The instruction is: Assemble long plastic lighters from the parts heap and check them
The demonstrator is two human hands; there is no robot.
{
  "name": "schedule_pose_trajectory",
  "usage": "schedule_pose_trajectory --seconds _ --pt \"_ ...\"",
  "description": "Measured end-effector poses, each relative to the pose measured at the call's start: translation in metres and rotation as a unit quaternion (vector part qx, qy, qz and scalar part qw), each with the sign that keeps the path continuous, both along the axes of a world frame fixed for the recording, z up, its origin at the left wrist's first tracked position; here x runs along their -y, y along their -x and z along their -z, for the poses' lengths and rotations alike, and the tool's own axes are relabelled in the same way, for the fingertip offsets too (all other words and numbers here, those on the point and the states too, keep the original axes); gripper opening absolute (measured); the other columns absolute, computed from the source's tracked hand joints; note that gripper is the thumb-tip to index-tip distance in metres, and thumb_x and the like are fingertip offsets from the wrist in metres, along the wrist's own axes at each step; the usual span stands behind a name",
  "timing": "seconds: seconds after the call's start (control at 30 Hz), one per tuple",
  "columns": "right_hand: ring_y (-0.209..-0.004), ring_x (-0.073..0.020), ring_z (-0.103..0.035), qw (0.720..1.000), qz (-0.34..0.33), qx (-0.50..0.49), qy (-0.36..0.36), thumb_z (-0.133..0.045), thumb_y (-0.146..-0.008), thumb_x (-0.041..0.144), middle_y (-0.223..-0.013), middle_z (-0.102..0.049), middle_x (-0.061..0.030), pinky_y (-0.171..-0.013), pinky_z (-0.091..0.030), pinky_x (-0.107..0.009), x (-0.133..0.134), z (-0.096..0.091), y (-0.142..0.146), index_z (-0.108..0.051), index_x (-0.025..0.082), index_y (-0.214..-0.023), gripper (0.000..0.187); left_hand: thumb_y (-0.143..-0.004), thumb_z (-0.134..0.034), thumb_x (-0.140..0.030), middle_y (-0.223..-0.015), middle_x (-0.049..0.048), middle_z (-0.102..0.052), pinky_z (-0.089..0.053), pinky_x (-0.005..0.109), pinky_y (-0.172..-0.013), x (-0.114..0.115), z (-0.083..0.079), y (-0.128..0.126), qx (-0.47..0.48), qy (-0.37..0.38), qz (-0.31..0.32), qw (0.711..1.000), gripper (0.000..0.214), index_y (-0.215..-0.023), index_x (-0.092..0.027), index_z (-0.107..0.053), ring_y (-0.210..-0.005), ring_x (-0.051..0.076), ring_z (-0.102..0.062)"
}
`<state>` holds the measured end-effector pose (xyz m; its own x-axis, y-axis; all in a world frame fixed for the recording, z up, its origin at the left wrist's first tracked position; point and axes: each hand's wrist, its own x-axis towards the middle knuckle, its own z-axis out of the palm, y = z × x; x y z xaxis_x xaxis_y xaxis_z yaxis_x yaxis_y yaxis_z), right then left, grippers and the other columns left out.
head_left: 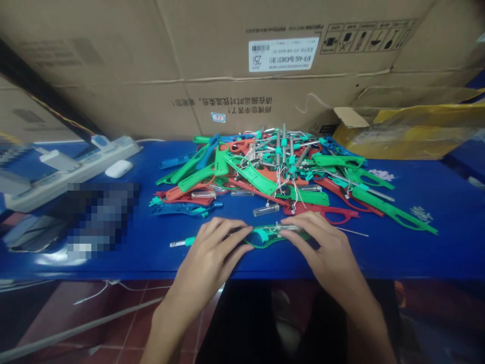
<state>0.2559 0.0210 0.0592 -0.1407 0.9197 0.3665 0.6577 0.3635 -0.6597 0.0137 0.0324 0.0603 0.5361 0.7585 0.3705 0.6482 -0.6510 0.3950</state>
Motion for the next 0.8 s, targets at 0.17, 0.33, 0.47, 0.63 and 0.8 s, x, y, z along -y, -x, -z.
schedule_pose_trajectory --seconds 0.17,0.33,0.47,0.63,0.8 --pt "-0.098 -0.0171 -0.066 1.0 -0.023 0.016 0.0 -0.065 -0.098 0.024 -0.104 -0.068 -0.0014 -0.091 -0.05 -0.028 -0.002 0.0 -0.006 -0.071 0.025 -0.105 0.009 -0.102 -0.06 -0.028 -0.122 0.0053 -0.068 -0.043 0.042 -0.091 -0.001 -0.001 0.0 0.001 0.008 -0.002 1.0 0.024 -0.125 -0.022 -0.064 -0.109 0.023 -0.057" --pt "-0.101 -0.0172 -0.065 0.998 -0.053 0.046 0.007 -0.061 -0.1 0.026 -0.111 -0.065 -0.0026 -0.091 -0.051 -0.027 -0.009 -0.004 -0.012 -0.072 0.026 -0.105 0.012 -0.101 -0.061 -0.026 -0.121 0.0043 -0.069 -0.042 0.041 -0.093 -0.002 0.0 0.002 0.006 -0.006 0.0 1.0 0.024 -0.125 -0.022 -0.065 -0.108 0.022 -0.057" --pt "-0.105 -0.0192 -0.062 0.996 -0.047 0.074 -0.005 -0.059 -0.101 0.028 -0.113 -0.064 -0.005 -0.091 -0.05 -0.029 -0.013 -0.003 -0.012 -0.073 0.024 -0.107 0.016 -0.1 -0.062 -0.027 -0.123 0.0046 -0.068 -0.042 0.041 -0.095 -0.002 0.001 0.002 0.008 -0.009 -0.001 1.0 0.027 -0.127 -0.022 -0.065 -0.11 0.022 -0.056" --pt "-0.104 -0.0219 -0.06 0.992 -0.057 0.104 -0.033 -0.057 -0.102 0.029 -0.115 -0.063 -0.008 -0.087 -0.051 -0.033 -0.012 0.003 -0.015 -0.074 0.022 -0.111 0.021 -0.101 -0.061 -0.026 -0.124 0.0048 -0.067 -0.043 0.041 -0.094 -0.002 0.001 0.002 0.008 -0.008 -0.008 1.0 0.025 -0.126 -0.023 -0.065 -0.112 0.023 -0.056" --pt "-0.1 -0.0224 -0.059 0.99 -0.048 0.125 -0.053 -0.056 -0.102 0.03 -0.113 -0.064 -0.0084 -0.085 -0.049 -0.035 -0.01 0.006 -0.016 -0.074 0.022 -0.114 0.023 -0.102 -0.06 -0.026 -0.125 0.0052 -0.067 -0.044 0.043 -0.094 -0.002 0.002 0.002 0.012 -0.01 -0.009 1.0 0.027 -0.128 -0.024 -0.064 -0.112 0.023 -0.055"
